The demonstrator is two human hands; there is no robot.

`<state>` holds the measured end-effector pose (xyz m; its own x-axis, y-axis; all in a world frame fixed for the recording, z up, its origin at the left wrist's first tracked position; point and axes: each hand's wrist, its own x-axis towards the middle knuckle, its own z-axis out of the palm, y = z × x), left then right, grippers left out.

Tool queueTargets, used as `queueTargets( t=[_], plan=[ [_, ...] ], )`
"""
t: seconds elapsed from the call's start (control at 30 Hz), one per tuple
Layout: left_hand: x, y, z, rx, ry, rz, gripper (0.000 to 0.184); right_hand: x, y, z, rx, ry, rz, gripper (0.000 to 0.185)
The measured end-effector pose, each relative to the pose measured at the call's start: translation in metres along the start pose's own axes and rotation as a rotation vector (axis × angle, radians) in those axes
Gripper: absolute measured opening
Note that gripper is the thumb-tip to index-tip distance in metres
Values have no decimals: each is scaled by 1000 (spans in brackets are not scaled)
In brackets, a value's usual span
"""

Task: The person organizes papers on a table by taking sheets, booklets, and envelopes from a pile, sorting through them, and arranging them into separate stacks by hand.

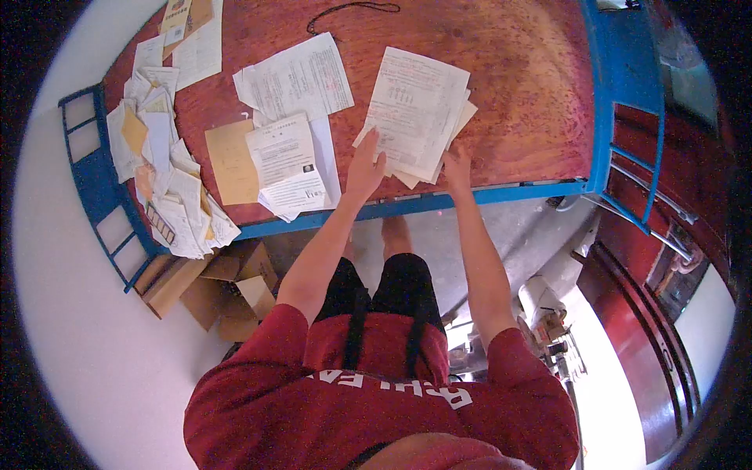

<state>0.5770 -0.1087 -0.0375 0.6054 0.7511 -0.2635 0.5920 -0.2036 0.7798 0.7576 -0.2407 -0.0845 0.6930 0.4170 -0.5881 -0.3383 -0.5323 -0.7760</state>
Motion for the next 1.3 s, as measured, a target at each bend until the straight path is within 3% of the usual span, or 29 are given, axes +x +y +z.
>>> queueTargets(
  t=[0.07, 0.13, 0.3, 0.37, 0.43, 0.5, 0.57, 0.7, 0.77, 0.87, 1.03, 1.13, 1.3],
  plan=[
    [-1, -9, 0, 64, 48, 66, 50, 0, -10, 0, -38, -125, 101, 28],
    [-1, -9, -3, 114, 83, 37, 49, 2, -10, -3, -356, 124, -340, 26],
    [4, -15, -3, 146, 132, 45, 44, -13, -27, -34, -347, 92, -248, 22],
    [8, -7, -5, 20, 144, -99, 42, -13, -16, -42, -338, 17, -188, 23],
    [13, -1, -3, 42, 128, -122, 42, -29, -37, -34, -19, -79, -118, 25],
    [19, 1, -3, 68, 113, -144, 42, -26, -29, -31, 20, -109, -90, 27],
    [28, 1, -4, -10, -86, -308, 38, -21, -18, -28, 59, -137, -59, 29],
    [39, 2, -4, -88, -140, -346, 32, -24, -29, -25, -5, -134, -46, 31],
    [40, 6, -8, 20, -25, -158, 27, -28, -35, -27, -77, -152, -28, 32],
    [41, 0, -17, -21, 101, -181, 24, -16, -8, -28, 42, -117, 105, 31],
    [38, -35, -55, -60, 220, -158, 23, -10, 12, -36, -29, 82, -134, 25],
    [34, -49, -77, 103, 211, -233, 24, -15, 2, -45, -61, 162, -117, 24],
    [32, -62, -87, 71, 232, -220, 28, 9, 45, -81, -120, 134, -244, 31]
  ],
)
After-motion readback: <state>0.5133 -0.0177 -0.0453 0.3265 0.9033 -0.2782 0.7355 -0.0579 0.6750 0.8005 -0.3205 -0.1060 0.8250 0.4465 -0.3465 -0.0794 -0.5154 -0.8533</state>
